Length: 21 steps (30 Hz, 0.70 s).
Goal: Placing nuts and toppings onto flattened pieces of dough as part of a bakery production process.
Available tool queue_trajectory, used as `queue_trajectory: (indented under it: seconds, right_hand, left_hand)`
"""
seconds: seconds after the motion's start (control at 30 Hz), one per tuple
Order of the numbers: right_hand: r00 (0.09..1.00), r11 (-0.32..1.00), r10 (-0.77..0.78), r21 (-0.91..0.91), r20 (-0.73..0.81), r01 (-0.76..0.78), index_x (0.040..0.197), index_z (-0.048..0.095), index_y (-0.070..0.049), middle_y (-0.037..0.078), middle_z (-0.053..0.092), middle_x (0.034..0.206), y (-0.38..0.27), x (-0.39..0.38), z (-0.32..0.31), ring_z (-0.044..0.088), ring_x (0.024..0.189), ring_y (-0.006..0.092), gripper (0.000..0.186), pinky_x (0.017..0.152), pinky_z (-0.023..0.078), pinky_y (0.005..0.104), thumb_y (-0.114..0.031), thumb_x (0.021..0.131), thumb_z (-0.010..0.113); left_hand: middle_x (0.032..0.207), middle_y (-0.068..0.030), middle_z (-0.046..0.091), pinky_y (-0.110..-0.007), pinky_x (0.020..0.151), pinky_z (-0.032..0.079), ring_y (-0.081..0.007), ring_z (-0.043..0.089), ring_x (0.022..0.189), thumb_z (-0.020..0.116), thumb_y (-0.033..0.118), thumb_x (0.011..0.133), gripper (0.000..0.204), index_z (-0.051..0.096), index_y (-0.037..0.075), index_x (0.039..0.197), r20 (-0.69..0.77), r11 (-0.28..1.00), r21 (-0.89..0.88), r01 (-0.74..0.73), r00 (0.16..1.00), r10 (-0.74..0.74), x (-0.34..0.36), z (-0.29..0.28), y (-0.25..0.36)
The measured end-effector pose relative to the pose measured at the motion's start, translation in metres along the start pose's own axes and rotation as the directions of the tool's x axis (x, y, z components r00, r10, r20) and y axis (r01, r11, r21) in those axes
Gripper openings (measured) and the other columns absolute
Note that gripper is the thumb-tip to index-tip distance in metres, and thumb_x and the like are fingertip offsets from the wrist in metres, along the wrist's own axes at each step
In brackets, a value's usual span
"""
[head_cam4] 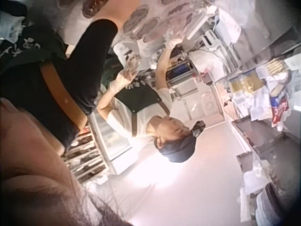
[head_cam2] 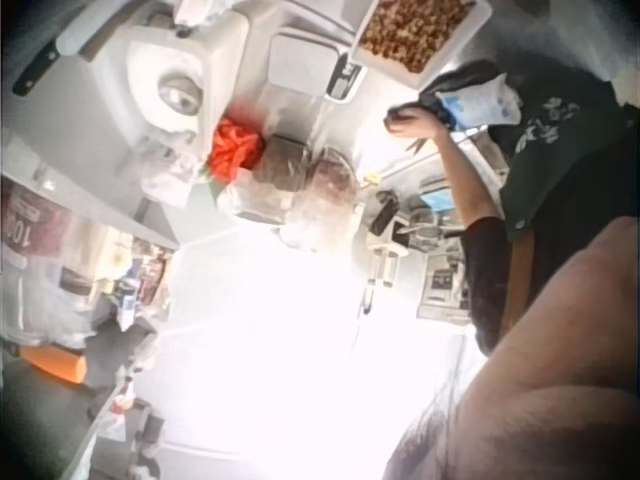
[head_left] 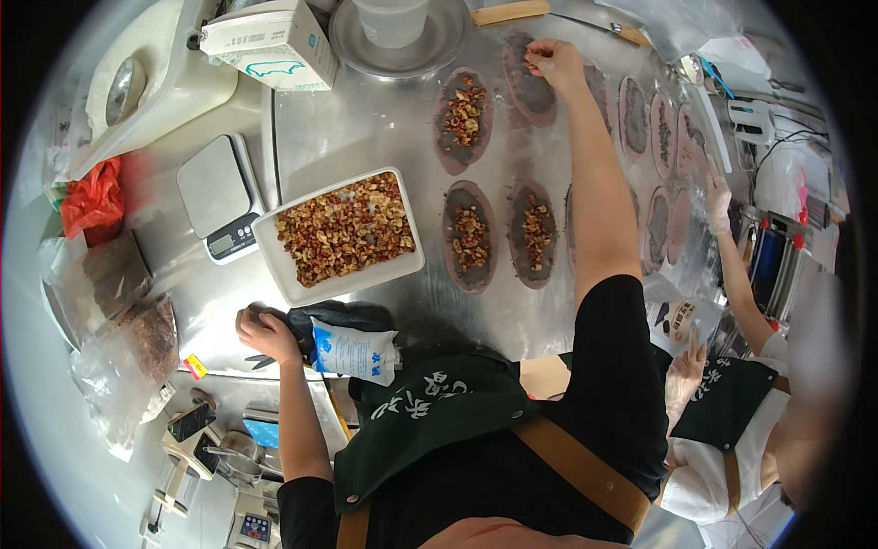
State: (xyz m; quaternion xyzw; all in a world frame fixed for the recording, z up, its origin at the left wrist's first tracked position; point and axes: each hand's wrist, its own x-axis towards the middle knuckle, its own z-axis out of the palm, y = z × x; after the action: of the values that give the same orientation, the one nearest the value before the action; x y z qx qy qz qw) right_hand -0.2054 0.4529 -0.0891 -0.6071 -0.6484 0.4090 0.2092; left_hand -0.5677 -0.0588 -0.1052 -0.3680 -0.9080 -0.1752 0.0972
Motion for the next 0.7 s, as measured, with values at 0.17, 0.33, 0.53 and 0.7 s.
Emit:
queue_trajectory:
  seconds: [0.17, 0.33, 0.53, 0.7]
  right_hand:
    - [0.997, 0.993, -0.079, -0.086, -0.015, 0.078, 0.099, 0.062, 0.006, 0.010, 0.064, 0.083, 0.015, 0.008, 0.000, 0.062, 0.068, 0.0132, 0.023, 0.059, 0.053, 0.0227, -0.001, 0.077, 0.065]
    - [0.995, 0.988, -0.102, -0.120, -0.001, 0.101, 0.101, 0.063, 0.004, 0.009, 0.064, 0.084, 0.021, 0.002, 0.000, 0.060, 0.068, 0.0120, 0.025, 0.058, 0.051, 0.0220, -0.001, 0.077, 0.065]
    - [0.973, 0.928, -0.226, -0.314, -0.047, 0.201, 0.100, 0.066, -0.005, 0.015, 0.064, 0.078, 0.012, -0.024, -0.002, 0.063, 0.069, 0.0255, 0.030, 0.067, 0.049, 0.0326, -0.005, 0.071, 0.066]
    - [0.955, 0.898, -0.284, -0.371, -0.085, 0.235, 0.103, 0.065, -0.006, 0.019, 0.064, 0.083, 0.008, -0.044, -0.003, 0.063, 0.073, 0.0286, 0.034, 0.069, 0.049, 0.0345, 0.001, 0.070, 0.062]
  left_hand:
    - [0.110, -0.0151, 0.049, -0.045, 0.088, 0.032, -0.0334, 0.044, 0.101, 0.046, 0.006, 0.078, 0.026, 0.048, 0.000, 0.103, 0.000, 1.000, 0.010, -0.009, 1.000, 0.009, 0.000, 0.001, 0.000]
    - [0.111, -0.0151, 0.049, -0.045, 0.088, 0.033, -0.0331, 0.045, 0.101, 0.046, 0.006, 0.078, 0.025, 0.048, 0.000, 0.103, 0.001, 1.000, 0.015, -0.017, 1.000, 0.017, 0.000, -0.001, 0.000]
    - [0.111, -0.0151, 0.049, -0.045, 0.087, 0.033, -0.0330, 0.045, 0.101, 0.046, 0.005, 0.079, 0.025, 0.048, 0.000, 0.103, 0.001, 1.000, 0.013, -0.007, 1.000, 0.007, 0.000, -0.003, 0.002]
    - [0.111, -0.0154, 0.049, -0.045, 0.087, 0.033, -0.0331, 0.045, 0.101, 0.046, 0.005, 0.078, 0.025, 0.048, 0.000, 0.103, 0.004, 1.000, 0.008, -0.012, 1.000, 0.012, 0.001, -0.003, 0.003]
